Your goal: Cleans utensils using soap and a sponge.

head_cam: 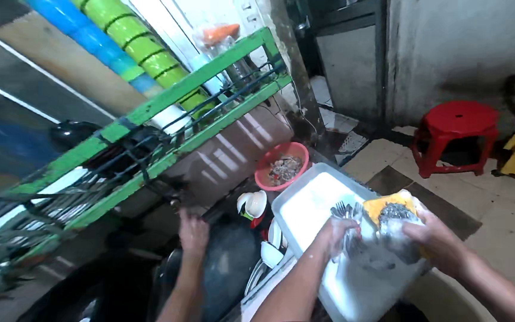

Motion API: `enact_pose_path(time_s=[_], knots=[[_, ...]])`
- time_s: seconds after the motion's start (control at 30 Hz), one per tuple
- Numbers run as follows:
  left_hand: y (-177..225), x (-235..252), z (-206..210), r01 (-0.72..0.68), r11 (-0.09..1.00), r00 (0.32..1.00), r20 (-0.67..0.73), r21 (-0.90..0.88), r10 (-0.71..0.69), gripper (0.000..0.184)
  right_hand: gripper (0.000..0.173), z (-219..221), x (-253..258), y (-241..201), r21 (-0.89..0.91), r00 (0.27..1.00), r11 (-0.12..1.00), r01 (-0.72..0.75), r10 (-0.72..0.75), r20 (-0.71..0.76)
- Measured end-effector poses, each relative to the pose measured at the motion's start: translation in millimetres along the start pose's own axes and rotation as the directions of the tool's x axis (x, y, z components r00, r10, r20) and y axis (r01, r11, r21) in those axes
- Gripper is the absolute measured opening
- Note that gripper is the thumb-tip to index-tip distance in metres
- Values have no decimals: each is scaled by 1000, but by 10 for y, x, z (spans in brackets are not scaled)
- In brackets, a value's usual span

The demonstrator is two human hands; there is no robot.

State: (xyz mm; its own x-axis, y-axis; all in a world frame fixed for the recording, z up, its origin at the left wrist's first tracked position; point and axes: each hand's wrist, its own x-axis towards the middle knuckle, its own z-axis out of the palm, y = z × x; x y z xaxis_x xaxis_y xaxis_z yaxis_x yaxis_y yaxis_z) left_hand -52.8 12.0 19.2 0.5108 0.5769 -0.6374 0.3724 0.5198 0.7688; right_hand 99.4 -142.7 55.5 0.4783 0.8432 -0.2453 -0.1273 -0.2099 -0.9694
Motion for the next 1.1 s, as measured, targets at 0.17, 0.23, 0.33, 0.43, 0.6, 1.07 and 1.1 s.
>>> enact_pose_path(time_s=[0.17, 0.23, 0.33, 0.43, 0.6, 1.07, 1.1], knots=[[203, 57, -166, -218, 917, 962, -232, -332, 145, 14, 80, -58, 68, -52, 156, 996, 986, -67, 56, 75], [244, 65, -248, -217, 938, 960, -231, -270, 156, 17, 84, -74, 125, -100, 148, 990, 985, -92, 75, 116], [232, 3, -245, -100, 995, 984, -152, -17, 97, 21, 78, -111, 190, -120, -178, 980, 982, 66, -30, 197], [180, -37, -138, -9, 999, 995, -103, 52, 15, 34, 67, -144, 203, -193, -405, 955, 895, 184, -65, 290], [-17, -12, -53, 37, 962, 996, -86, 269, -15, 38, 76, -207, 299, -145, -297, 963, 953, 61, 22, 270], [-267, -631, 538, -162, 261, 983, 180, 952, -43, 72, 93, -229, 330, -33, -248, 953, 968, 51, 27, 302], [-283, -677, 554, -141, 262, 989, 149, 955, -14, 70, 92, -223, 329, -26, -235, 953, 971, 54, 19, 302]])
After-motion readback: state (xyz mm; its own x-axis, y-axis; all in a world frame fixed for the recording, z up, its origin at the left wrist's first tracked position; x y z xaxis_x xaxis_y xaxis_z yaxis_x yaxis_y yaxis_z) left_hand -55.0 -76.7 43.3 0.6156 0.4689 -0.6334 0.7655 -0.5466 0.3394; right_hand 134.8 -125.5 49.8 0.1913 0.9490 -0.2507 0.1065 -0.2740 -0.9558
